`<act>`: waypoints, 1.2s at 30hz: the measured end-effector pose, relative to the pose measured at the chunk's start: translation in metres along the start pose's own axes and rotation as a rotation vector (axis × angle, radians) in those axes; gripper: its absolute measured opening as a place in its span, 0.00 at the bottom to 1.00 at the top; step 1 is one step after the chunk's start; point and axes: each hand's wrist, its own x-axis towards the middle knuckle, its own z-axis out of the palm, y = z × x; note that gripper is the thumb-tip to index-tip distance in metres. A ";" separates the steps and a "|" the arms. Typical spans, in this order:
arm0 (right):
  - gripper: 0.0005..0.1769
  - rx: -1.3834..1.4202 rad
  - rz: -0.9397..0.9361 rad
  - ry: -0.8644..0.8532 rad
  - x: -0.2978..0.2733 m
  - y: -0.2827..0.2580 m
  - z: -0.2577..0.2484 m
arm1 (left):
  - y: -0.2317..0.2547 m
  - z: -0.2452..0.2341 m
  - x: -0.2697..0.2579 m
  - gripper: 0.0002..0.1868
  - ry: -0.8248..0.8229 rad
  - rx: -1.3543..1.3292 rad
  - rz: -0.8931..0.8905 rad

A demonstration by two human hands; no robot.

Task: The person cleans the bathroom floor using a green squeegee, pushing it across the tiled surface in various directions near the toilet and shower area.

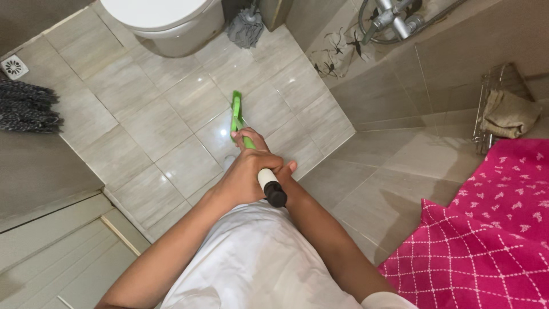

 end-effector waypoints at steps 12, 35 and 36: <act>0.12 -1.250 0.026 -0.024 0.037 -0.008 -0.036 | -0.004 -0.054 -0.002 0.23 0.102 -0.003 -0.061; 0.19 -0.946 0.179 0.064 0.053 0.081 -0.022 | -0.018 -0.082 -0.016 0.28 0.266 -0.021 -0.118; 0.19 -0.833 0.112 0.036 0.056 0.077 -0.014 | -0.013 -0.079 -0.012 0.28 0.270 -0.020 -0.118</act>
